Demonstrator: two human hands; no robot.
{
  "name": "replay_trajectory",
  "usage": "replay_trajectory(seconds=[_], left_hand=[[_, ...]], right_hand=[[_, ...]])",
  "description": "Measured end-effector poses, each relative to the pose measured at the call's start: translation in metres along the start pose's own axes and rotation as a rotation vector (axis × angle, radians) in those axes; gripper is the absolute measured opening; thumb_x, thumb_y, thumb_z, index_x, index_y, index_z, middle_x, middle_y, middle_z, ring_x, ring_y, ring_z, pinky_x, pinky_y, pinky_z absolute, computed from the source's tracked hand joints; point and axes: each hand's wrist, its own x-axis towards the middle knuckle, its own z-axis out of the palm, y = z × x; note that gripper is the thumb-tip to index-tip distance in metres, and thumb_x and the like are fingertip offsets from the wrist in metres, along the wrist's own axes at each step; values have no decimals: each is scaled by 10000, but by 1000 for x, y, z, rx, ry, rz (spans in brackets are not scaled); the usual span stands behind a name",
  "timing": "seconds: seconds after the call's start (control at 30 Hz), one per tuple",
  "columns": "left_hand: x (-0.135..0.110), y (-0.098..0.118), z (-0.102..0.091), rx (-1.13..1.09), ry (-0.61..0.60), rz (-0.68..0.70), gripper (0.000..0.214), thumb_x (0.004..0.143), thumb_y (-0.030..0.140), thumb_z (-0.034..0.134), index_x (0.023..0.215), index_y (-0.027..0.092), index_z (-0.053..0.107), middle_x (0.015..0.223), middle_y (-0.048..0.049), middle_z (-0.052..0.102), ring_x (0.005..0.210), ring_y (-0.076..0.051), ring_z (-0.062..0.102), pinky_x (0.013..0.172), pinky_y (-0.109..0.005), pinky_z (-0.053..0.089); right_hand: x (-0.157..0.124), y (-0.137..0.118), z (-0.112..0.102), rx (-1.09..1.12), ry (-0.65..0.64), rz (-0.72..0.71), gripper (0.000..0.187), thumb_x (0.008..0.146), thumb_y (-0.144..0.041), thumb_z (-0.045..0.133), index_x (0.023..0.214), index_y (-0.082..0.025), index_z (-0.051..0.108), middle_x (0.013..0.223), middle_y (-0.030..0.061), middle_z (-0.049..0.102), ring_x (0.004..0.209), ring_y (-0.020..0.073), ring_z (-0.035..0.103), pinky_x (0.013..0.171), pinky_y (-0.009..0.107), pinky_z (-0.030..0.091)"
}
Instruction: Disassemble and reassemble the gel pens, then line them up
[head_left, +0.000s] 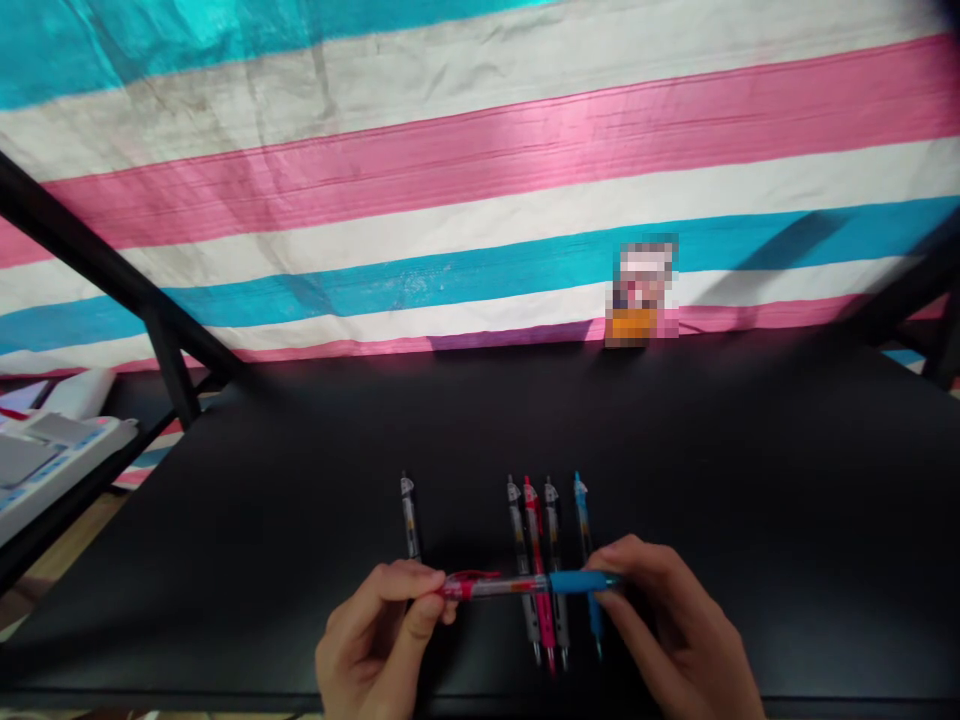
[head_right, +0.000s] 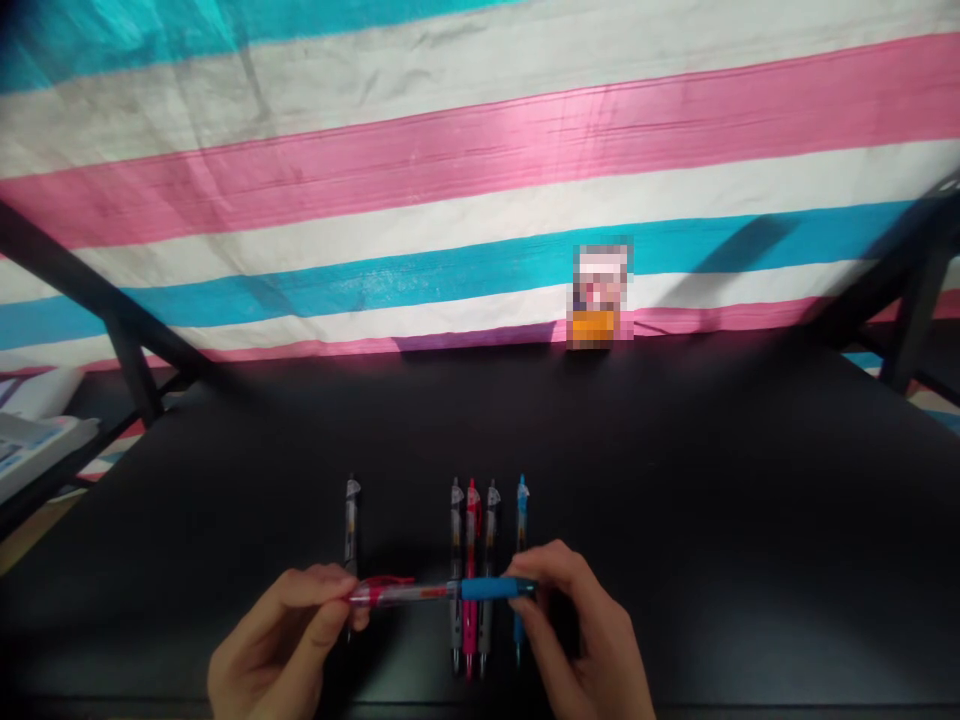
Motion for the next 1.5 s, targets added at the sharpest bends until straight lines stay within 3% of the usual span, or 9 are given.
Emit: replay_trajectory(seconds=[0.13, 0.33, 0.43, 0.5, 0.63, 0.97, 1.27, 1.5], left_hand=[[-2, -1, 0, -6, 5, -14, 66, 897, 191, 783, 841, 219, 803, 678, -19, 721, 588, -148, 697, 590, -212, 598], [-2, -2, -1, -19, -11, -2, 92, 918, 174, 757, 858, 227, 803, 701, -12, 725, 583, -132, 695, 593, -200, 596], [-1, -1, 0, -36, -3, 3, 82, 921, 194, 760, 857, 218, 804, 720, -25, 733, 578, -136, 691, 585, -211, 601], [-1, -1, 1, -39, 7, 5, 81, 920, 209, 768, 847, 215, 802, 708, -26, 727, 576, -139, 689, 577, -212, 600], [-1, -1, 1, -29, 25, -17, 73, 911, 225, 785, 840, 213, 798, 716, -25, 728, 578, -137, 694, 580, -208, 598], [-2, 0, 2, 22, 64, -24, 94, 909, 224, 775, 816, 213, 785, 666, -16, 709, 597, -149, 685, 579, -212, 578], [8, -4, 2, 106, 17, 131, 159, 884, 103, 721, 820, 231, 790, 610, 3, 702, 607, -160, 691, 573, -214, 572], [11, 0, 6, 139, 48, 168, 194, 880, 69, 697, 806, 228, 779, 649, -2, 724, 657, -161, 713, 615, -206, 586]], right_hand=[[2, -2, -4, 0, -35, 6, 107, 1057, -317, 622, 982, -271, 683, 888, 19, 700, 791, 174, 659, 686, 238, 506], [11, -2, -16, -106, -243, -68, 354, 1076, -406, 567, 789, -225, 666, 720, 8, 604, 612, 158, 591, 569, 245, 478], [6, 0, -10, -153, -103, -43, 191, 1053, -424, 627, 1075, -264, 728, 827, 11, 705, 654, 163, 660, 671, 260, 538], [3, 1, -6, -148, -20, -23, 158, 1045, -393, 652, 1152, -289, 702, 907, 13, 740, 717, 164, 699, 734, 259, 550], [2, -1, -3, -53, -41, -27, 141, 1061, -347, 611, 988, -263, 697, 876, 31, 707, 739, 168, 681, 639, 233, 530], [7, -5, -3, -91, 29, -9, 139, 969, -357, 726, 882, -257, 770, 849, 29, 750, 672, 165, 690, 620, 218, 563], [9, -8, -2, -103, 48, 1, 207, 966, -402, 724, 819, -269, 785, 762, -1, 736, 592, 148, 673, 588, 201, 544], [10, -11, -5, -96, -6, 50, 188, 943, -297, 689, 781, -271, 779, 713, -30, 702, 541, 125, 625, 535, 192, 482]])
